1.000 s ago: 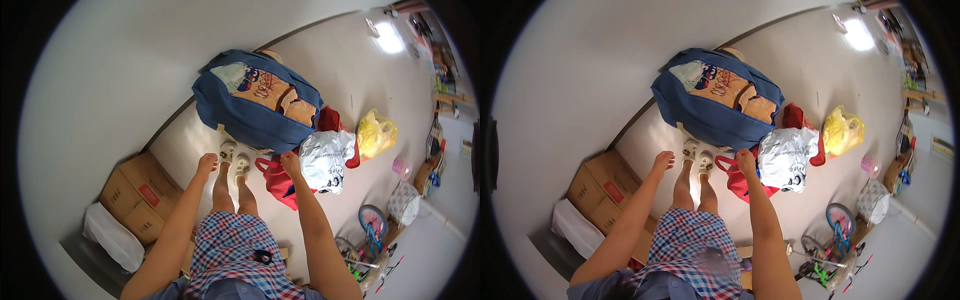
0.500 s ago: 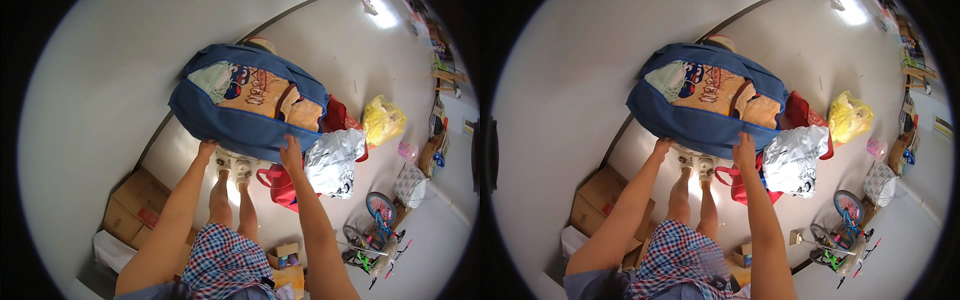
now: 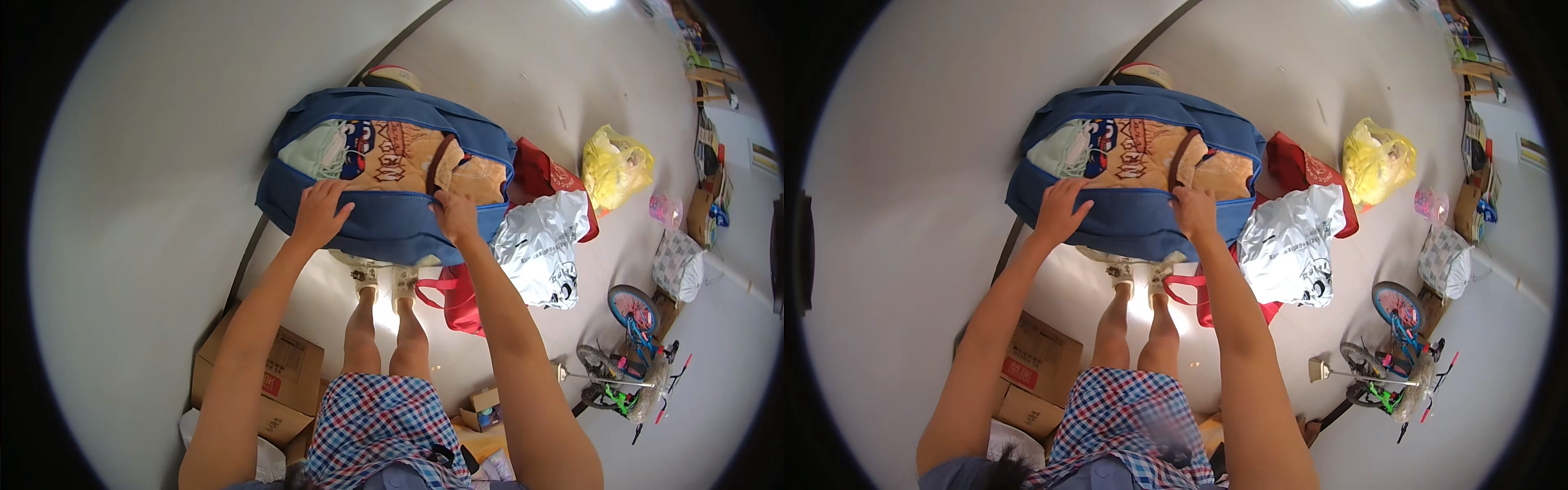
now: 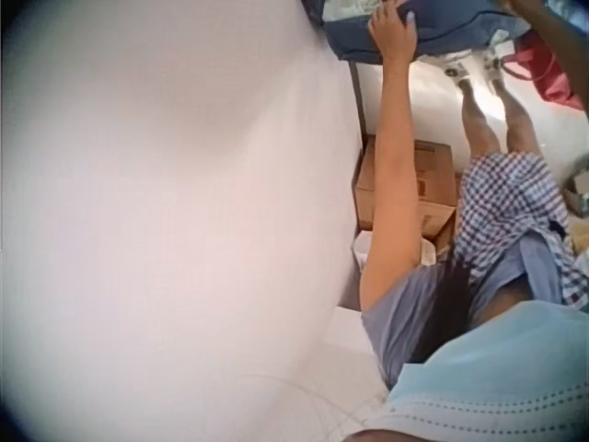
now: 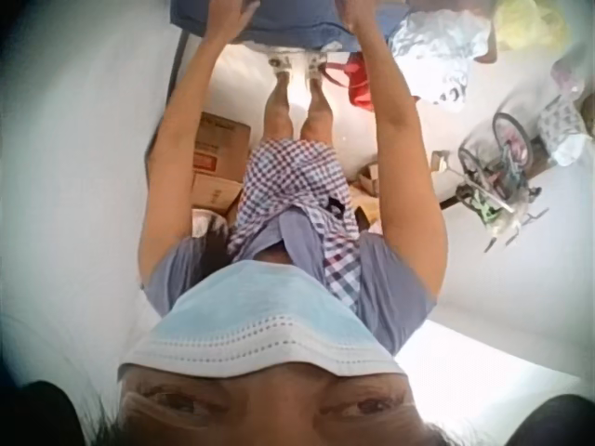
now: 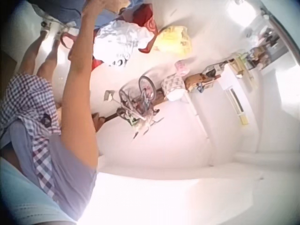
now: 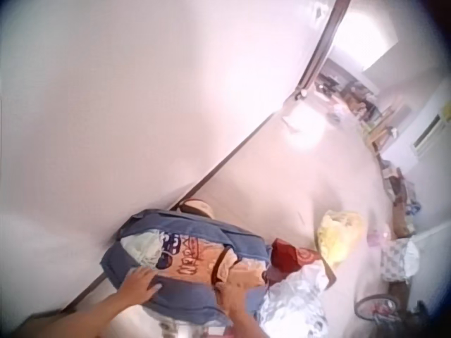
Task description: The person organizes clothes by folding a gray sweater and placing it into a white storage bag. They then pack a blue duffel bag with clothes and zip it closed. Finally, they use a broom to sweep the floor.
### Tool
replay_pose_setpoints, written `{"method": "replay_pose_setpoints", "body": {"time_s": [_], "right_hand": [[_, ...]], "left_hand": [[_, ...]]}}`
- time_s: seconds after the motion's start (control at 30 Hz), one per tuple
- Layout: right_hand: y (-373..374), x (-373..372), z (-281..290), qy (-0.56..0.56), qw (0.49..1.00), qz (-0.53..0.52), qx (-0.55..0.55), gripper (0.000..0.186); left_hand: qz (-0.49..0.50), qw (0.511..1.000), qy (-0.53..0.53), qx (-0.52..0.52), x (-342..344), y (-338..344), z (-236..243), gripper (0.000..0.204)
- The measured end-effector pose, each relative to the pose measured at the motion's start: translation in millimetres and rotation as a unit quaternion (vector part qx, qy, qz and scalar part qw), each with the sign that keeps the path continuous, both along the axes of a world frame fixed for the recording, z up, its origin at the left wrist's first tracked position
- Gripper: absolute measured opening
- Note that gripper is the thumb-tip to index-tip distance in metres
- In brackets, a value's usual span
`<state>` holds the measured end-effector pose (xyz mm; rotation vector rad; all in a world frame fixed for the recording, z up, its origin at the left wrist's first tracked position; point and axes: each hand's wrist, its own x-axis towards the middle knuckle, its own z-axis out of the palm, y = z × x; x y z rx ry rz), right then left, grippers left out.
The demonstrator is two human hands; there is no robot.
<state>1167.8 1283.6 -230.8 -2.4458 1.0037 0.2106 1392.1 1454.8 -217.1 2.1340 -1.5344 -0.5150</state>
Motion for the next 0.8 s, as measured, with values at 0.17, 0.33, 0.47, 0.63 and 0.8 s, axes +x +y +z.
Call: {"method": "replay_pose_setpoints", "body": {"time_s": [0.17, 0.33, 0.47, 0.63, 0.8], "right_hand": [[-3.4, -8.8, -13.8, -0.132, 0.990, -0.040, -0.015, 0.015], [-69.3, 40.6, -38.1, -0.208, 0.967, -0.092, -0.115, 0.021], [-121.9, 78.5, -74.8, -0.101, 0.976, 0.023, -0.189, 0.022], [-142.2, 113.0, -102.9, -0.016, 0.980, 0.104, -0.169, 0.023], [-144.2, 123.2, -101.4, -0.114, 0.991, -0.071, 0.013, 0.025]], "left_hand": [[-0.104, 0.990, 0.045, 0.079, -14.8, -37.5, -34.5, 0.025], [-0.037, 0.997, 0.062, 0.038, -33.2, -49.5, -48.4, 0.013], [0.014, 0.999, 0.033, 0.015, -43.7, -50.6, -60.3, 0.011], [0.077, 0.995, 0.067, 0.004, -45.1, -47.6, -59.4, 0.016], [0.150, 0.962, 0.176, 0.146, -45.4, -55.8, -22.9, 0.036]]}}
